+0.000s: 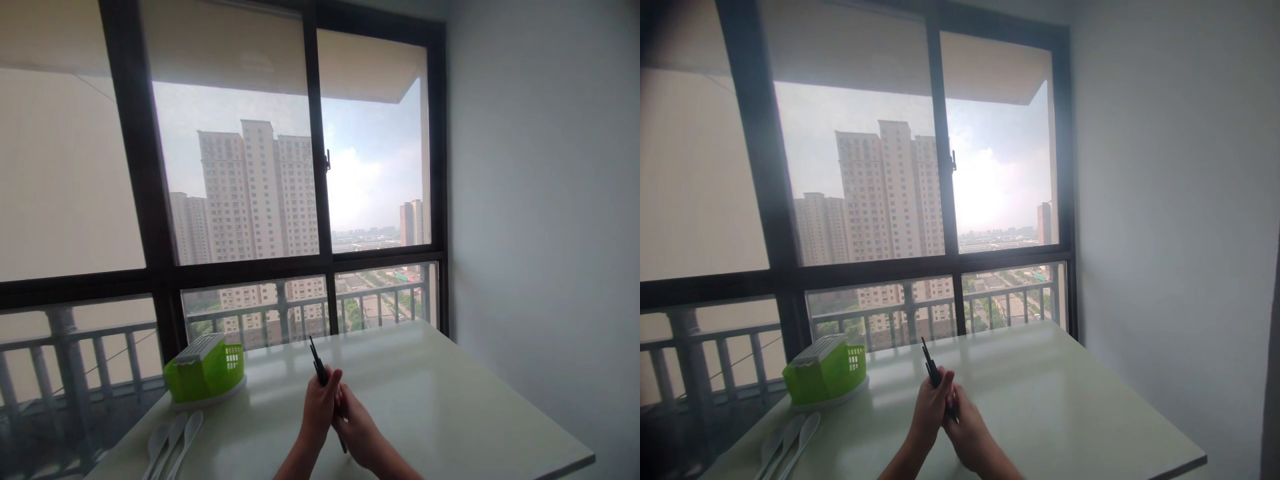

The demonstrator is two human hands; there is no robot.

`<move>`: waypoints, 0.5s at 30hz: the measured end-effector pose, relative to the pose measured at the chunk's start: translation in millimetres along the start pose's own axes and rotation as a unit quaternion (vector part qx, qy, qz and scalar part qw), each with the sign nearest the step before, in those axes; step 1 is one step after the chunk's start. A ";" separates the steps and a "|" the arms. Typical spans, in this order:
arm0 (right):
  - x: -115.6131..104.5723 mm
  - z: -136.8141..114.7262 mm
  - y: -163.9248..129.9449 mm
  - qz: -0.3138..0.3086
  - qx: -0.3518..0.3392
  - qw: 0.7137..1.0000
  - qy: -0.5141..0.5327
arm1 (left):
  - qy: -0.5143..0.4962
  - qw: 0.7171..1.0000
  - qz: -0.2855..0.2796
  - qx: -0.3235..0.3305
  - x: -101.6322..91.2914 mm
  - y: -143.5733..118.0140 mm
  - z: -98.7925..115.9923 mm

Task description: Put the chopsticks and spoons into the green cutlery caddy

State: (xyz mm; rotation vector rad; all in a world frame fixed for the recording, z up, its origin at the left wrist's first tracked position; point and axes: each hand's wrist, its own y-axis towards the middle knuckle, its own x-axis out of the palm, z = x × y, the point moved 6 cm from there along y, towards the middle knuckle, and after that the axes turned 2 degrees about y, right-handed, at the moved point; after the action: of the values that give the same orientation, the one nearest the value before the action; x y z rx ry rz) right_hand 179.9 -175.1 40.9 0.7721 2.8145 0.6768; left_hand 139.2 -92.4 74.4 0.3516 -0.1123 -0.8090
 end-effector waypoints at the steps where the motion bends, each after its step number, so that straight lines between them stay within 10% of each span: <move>1: -3.1 3.1 -2.2 0.006 -0.002 1.000 -0.015 | 0.011 1.000 -0.013 0.000 3.3 -3.4 -8.2; 9: -8.5 35.0 -18.8 0.057 -0.014 0.997 -0.050 | 0.224 0.974 0.028 0.026 15.5 -17.8 -35.5; 15: -37.8 41.0 -22.6 0.066 0.124 0.943 -0.300 | 0.193 0.979 -0.029 -0.049 14.2 -0.7 -62.7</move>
State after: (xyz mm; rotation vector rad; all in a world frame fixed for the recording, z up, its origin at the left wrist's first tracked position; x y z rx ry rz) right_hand 212.5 -196.1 -5.2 1.0102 2.3137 0.0630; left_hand 163.0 -86.5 14.9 0.4135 0.3023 -0.7880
